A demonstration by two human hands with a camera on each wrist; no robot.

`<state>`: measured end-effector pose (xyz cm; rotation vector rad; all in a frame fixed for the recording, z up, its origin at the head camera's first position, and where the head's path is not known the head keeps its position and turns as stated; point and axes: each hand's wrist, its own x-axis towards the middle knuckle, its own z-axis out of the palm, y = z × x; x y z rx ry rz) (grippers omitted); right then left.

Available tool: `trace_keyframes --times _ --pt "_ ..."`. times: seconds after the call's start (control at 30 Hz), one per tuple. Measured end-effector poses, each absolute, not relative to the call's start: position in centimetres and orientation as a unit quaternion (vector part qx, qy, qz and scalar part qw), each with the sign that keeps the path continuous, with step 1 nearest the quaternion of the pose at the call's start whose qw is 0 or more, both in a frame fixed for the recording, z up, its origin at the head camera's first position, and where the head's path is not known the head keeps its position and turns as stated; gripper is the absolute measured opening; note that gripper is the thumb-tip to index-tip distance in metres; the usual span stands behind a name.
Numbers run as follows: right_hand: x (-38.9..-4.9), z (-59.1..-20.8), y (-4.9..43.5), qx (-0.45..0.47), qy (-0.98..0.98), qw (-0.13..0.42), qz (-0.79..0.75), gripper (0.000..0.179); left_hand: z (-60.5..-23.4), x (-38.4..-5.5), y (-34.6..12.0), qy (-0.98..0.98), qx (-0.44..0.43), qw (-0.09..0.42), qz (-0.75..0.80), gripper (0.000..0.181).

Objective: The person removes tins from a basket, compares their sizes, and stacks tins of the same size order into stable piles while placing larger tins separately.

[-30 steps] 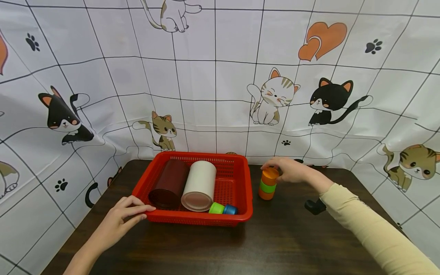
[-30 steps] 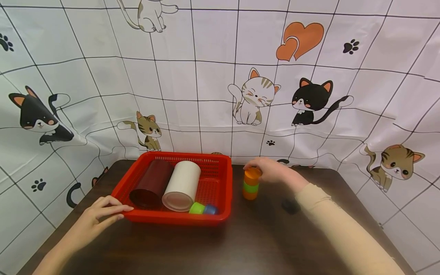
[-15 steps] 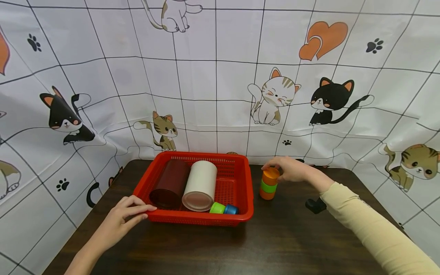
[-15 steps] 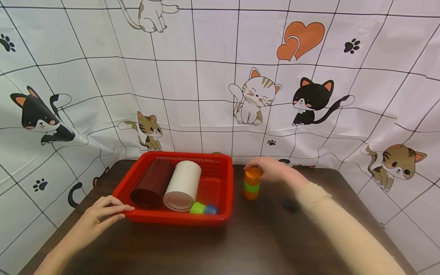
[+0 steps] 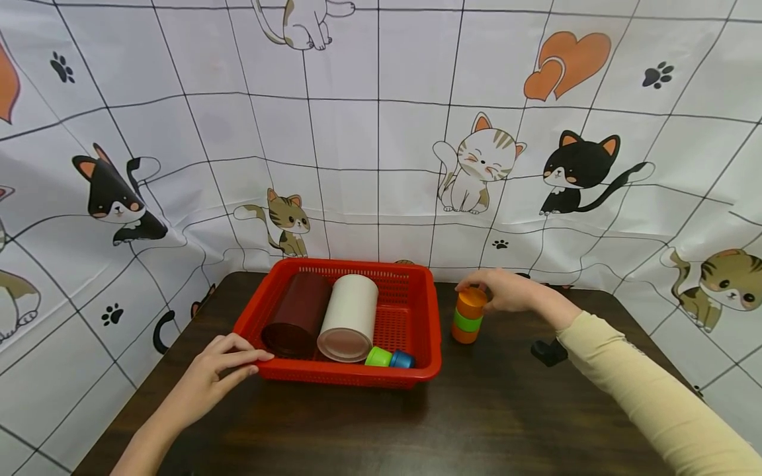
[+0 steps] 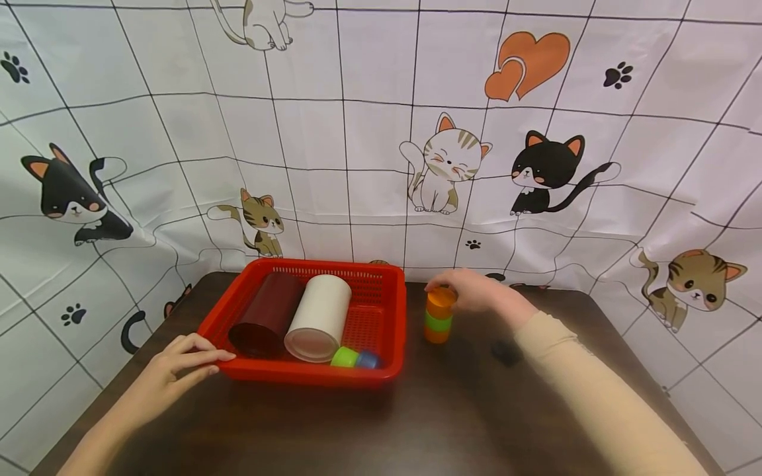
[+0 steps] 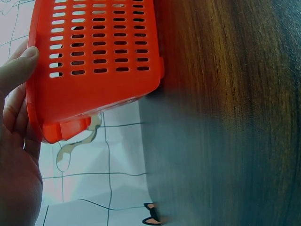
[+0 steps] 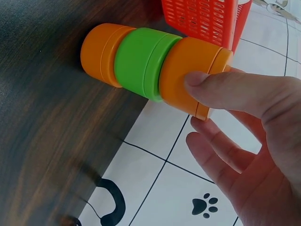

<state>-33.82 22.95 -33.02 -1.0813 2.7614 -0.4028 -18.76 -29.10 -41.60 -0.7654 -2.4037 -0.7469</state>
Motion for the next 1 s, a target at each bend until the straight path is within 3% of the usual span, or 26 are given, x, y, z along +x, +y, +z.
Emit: trace_keyframes --times 0.57,1.0 --pt "-34.1 -31.1 21.6 -0.341 0.925 0.129 -0.11 0.066 -41.6 -18.7 -29.2 -0.888 -0.276 0.249 -0.273 0.048" --pt "-34.1 -28.8 18.4 -0.399 0.904 0.112 -0.101 0.056 -41.4 -18.7 -29.1 -0.888 -0.275 0.244 -0.276 0.046"
